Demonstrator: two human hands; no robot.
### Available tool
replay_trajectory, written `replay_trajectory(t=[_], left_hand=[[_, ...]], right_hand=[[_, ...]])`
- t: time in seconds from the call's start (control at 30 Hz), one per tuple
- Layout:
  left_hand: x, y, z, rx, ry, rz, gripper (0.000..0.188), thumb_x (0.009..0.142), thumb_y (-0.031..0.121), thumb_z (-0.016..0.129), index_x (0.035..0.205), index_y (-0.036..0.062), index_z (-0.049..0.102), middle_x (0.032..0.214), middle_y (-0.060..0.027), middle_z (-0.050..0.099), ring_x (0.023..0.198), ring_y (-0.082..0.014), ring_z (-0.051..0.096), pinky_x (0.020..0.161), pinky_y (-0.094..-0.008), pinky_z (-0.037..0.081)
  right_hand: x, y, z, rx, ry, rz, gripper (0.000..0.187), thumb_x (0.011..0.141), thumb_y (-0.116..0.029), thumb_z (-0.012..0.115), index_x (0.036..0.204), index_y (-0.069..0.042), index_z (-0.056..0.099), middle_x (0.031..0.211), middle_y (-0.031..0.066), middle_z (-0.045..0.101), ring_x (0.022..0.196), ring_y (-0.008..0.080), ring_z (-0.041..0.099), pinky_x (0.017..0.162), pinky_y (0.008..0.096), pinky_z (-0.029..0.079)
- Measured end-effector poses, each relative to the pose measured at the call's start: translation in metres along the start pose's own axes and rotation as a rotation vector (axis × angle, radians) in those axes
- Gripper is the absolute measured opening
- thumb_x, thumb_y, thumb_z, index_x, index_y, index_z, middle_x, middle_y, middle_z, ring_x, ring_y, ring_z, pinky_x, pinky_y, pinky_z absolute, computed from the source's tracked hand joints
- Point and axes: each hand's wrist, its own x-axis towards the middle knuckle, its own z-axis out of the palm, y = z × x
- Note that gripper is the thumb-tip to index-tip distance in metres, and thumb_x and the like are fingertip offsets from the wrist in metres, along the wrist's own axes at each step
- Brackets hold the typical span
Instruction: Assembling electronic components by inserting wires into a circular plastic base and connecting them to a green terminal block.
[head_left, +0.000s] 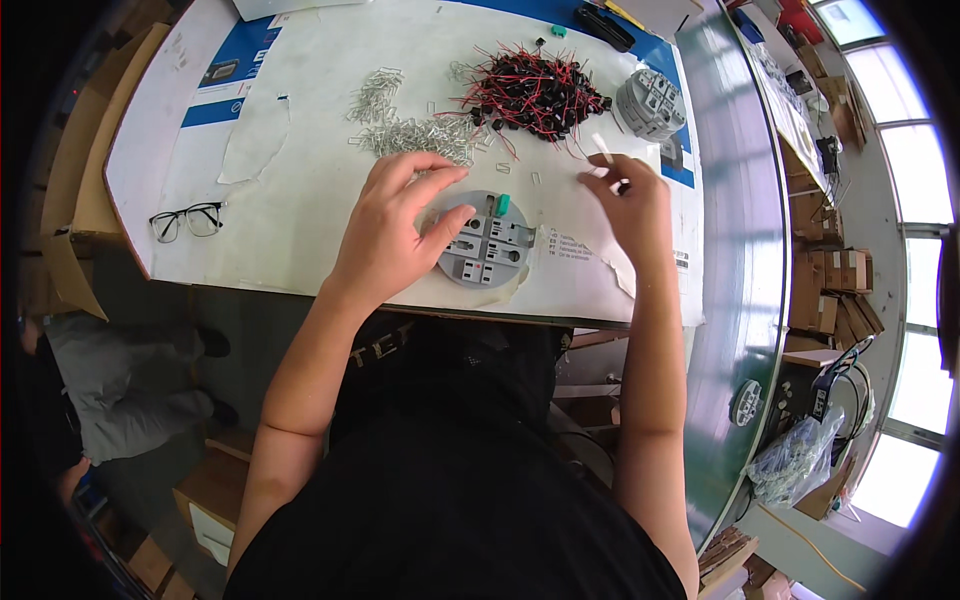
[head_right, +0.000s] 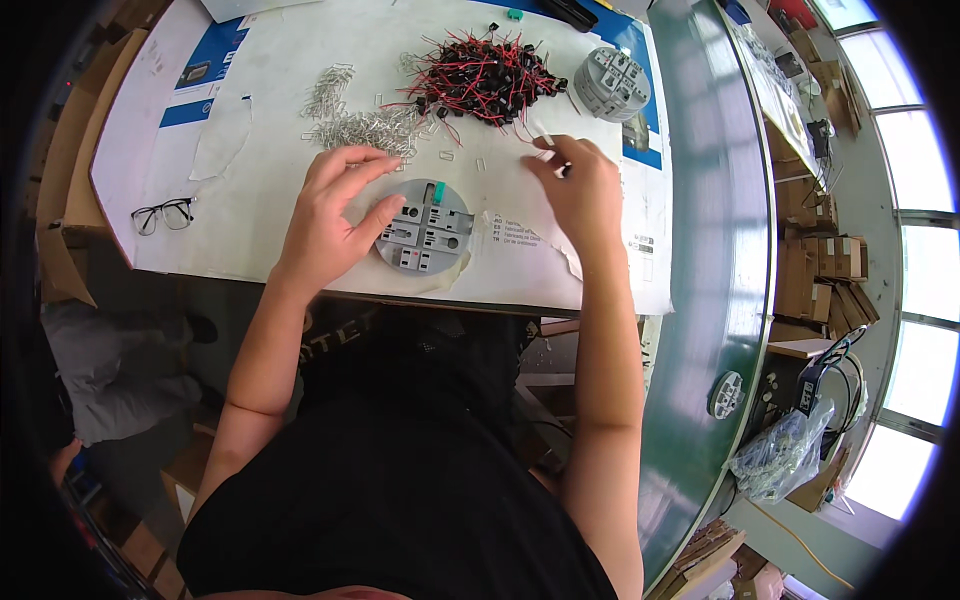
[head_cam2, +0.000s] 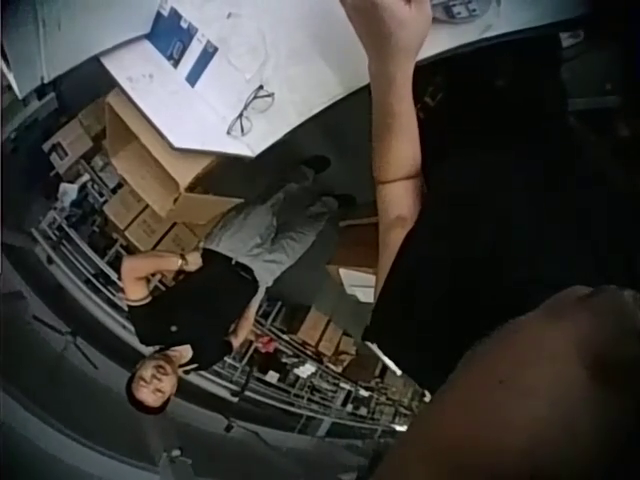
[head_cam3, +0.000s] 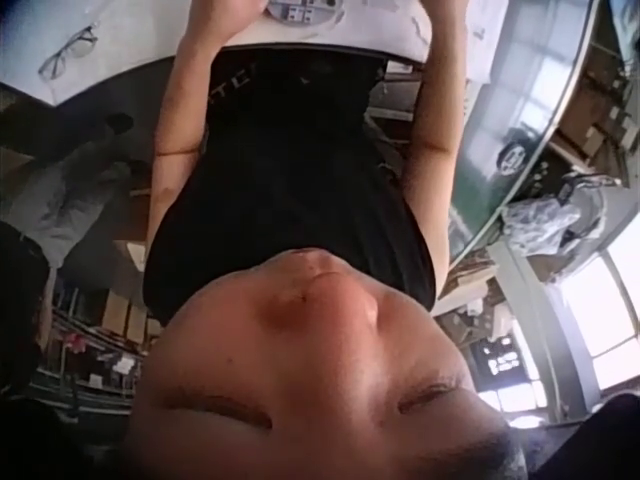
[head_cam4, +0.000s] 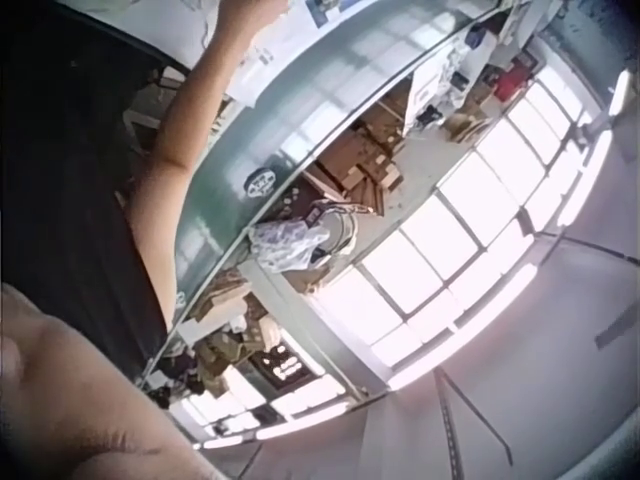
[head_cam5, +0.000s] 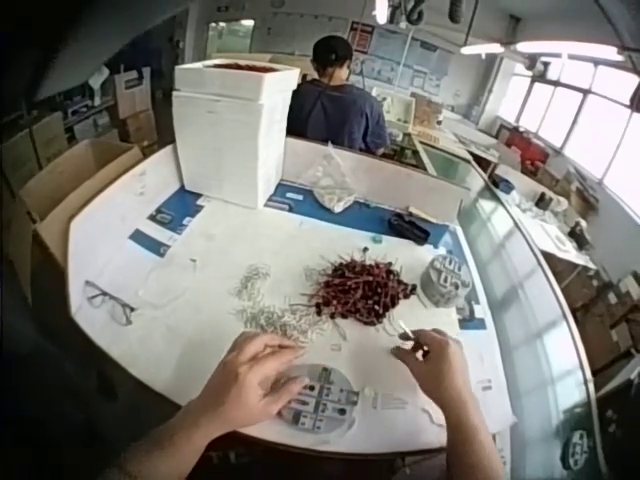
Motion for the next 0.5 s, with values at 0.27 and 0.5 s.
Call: replay_trajectory(t=[0.27, 0.5], left_hand=[[0.001, 0.009, -0.011, -0.020, 0.003, 0.007, 0.035, 0.090, 0.013, 0.083, 0.123, 0.0053, 0.076, 0.125, -0.0110, 0.069, 0.115, -0.0297, 0.065, 0.097, -0.0395, 0.054], [0.019, 0.045, -0.002, -0.436, -0.109, -0.082, 0.032, 0.093, 0.014, 0.083, 0.121, -0.0006, 0.075, 0.102, -0.0115, 0.077, 0.092, -0.0215, 0.074, 0.083, -0.0299, 0.058]], right_hand=[[-0.023, -0.021, -0.002, 0.470, -0.067, 0.246, 0.022, 0.102, -0.016, 0.073, 0.115, 0.001, 0.076, 0.083, 0.0031, 0.068, 0.064, 0.0073, 0.057, 0.054, 0.0226, 0.043], [-0.063, -0.073, 0.008, 1.113, -0.215, 0.308, 0.020, 0.102, -0.010, 0.073, 0.116, 0.004, 0.073, 0.088, 0.0057, 0.073, 0.056, 0.0035, 0.051, 0.049, 0.0176, 0.037]])
